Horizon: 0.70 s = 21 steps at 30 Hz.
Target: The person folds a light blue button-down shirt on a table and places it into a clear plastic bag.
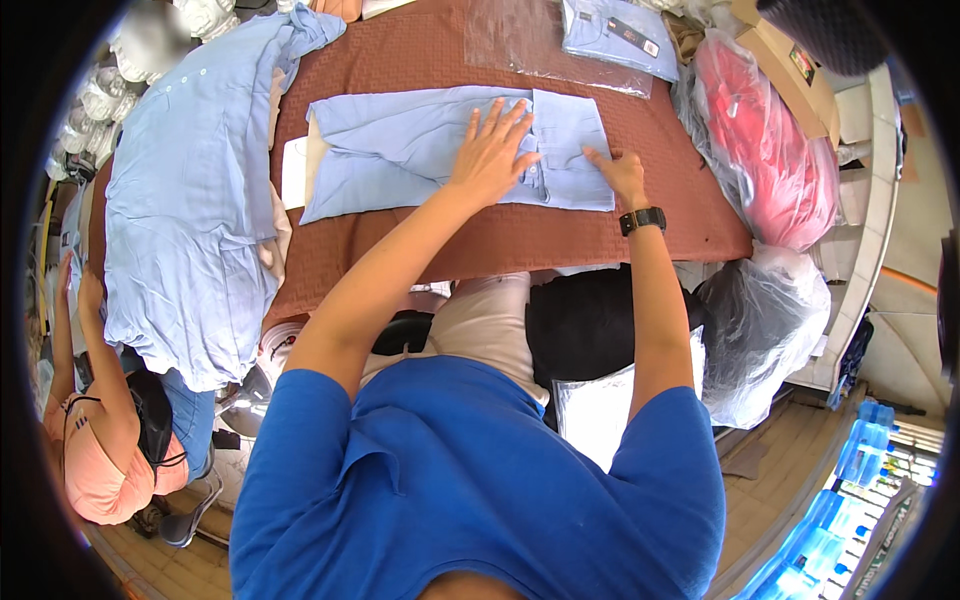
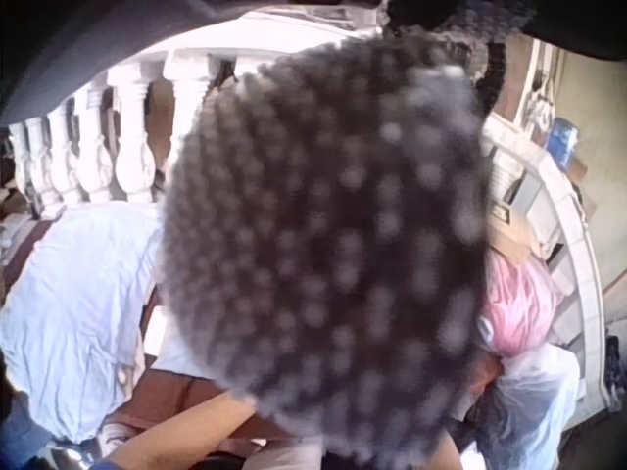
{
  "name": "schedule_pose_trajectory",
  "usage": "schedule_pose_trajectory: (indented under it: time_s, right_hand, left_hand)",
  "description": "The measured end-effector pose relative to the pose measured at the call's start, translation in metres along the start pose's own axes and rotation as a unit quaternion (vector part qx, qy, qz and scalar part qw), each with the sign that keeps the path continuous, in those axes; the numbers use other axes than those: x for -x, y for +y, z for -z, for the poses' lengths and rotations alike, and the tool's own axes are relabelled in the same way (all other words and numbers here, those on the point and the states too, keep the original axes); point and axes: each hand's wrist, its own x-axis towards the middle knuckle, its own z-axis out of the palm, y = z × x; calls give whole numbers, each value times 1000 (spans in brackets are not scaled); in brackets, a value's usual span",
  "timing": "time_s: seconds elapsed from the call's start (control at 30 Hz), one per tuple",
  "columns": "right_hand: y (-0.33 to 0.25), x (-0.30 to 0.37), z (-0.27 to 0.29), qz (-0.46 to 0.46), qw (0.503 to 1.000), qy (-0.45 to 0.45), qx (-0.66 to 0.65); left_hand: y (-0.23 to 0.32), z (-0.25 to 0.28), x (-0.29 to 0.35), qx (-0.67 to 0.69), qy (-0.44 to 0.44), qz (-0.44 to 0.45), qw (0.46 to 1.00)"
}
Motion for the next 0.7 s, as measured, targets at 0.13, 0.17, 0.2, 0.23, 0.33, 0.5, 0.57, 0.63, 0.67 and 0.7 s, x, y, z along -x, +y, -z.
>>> schedule_pose_trajectory:
  time_s: [0.13, 0.17, 0.2, 0.23, 0.33, 0.5, 0.57, 0.63, 0.67, 0.7]
  right_hand:
    - [-12, 1, 8, 32, 995, -77, -46]
    - [-11, 0, 9, 70, 993, -62, -77]
    - [-9, -1, 10, 107, 987, -47, -107]
    - [-24, 6, 13, 114, 983, -64, -126]
    - [-55, 20, 31, 137, 975, -89, -154]
    - [-99, 31, 36, 199, 969, -74, -130]
    - [-128, 37, 34, 228, 961, -79, -134]
    - [-152, 43, 33, 243, 960, -71, -120]
    - [-164, 45, 31, 246, 961, -62, -106]
    - [-177, 47, 29, 249, 963, -51, -93]
  left_hand:
    - [-2, -24, 10, -49, -34, -1, 998]
    - [-5, -29, 14, -58, -46, -4, 997]
    - [-4, -29, 14, -49, -49, -4, 998]
    - [-6, -27, 14, -35, -33, 14, 999]
    - [0, -23, 3, -15, 4, 42, 999]
    - [-14, -26, 6, -70, -96, 64, 991]
    - [-20, -25, 4, 2, -58, 88, 994]
    - [-28, -14, -2, 138, -18, 126, 982]
    - [-35, -2, -7, 234, 5, 154, 960]
    - [-40, 16, -13, 328, 28, 177, 928]
